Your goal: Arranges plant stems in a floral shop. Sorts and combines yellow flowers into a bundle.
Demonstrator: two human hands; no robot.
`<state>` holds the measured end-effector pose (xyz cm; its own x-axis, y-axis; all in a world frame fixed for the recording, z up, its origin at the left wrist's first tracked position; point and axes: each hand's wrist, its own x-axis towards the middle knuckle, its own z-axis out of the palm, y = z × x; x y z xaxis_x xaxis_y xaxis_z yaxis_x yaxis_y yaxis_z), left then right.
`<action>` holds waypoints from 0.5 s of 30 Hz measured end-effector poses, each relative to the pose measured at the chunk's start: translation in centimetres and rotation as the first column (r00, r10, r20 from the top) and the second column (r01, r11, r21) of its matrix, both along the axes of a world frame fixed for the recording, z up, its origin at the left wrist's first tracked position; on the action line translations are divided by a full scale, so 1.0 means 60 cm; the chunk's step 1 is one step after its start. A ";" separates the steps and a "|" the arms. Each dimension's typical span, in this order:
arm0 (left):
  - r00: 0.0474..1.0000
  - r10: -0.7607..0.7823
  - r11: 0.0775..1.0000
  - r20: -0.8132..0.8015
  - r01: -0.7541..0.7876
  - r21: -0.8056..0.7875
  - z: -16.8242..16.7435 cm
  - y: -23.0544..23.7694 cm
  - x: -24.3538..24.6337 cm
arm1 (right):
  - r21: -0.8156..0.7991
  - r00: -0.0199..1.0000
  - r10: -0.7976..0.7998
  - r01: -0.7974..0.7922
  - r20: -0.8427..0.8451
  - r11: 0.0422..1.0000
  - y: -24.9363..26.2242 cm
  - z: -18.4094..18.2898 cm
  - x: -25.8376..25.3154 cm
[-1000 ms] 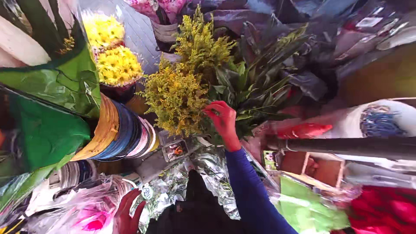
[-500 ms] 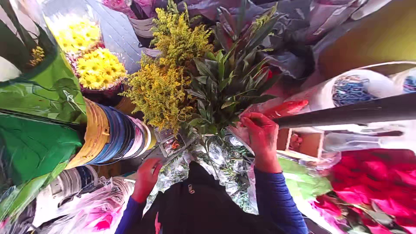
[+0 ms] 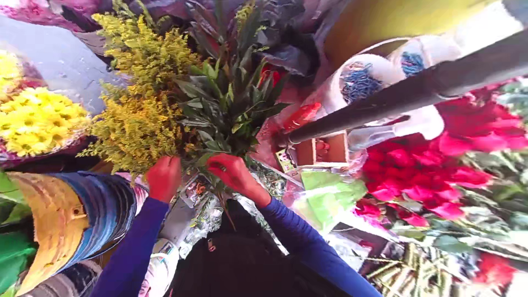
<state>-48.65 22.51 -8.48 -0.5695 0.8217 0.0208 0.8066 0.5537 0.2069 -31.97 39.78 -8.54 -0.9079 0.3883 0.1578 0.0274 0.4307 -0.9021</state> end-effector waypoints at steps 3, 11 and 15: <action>0.998 -0.017 0.995 -0.054 0.022 0.098 0.044 -0.017 0.007 | 0.035 0.999 0.028 -0.027 -0.026 0.999 -0.006 -0.006 0.006; 0.936 -0.330 0.855 0.122 0.242 0.458 0.138 0.092 0.130 | -0.103 0.966 -0.077 0.053 -0.245 0.993 0.018 0.050 0.041; 0.904 -0.335 0.871 0.265 0.190 0.453 0.103 0.111 0.140 | 0.171 0.924 -0.378 0.384 -0.067 0.907 0.084 0.004 0.114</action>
<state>-40.23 29.18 -2.31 -0.3667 0.8990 0.2393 0.7553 0.1375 0.6408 -25.16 44.81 -8.31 -0.6902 0.6663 0.2821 0.1944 0.5463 -0.8147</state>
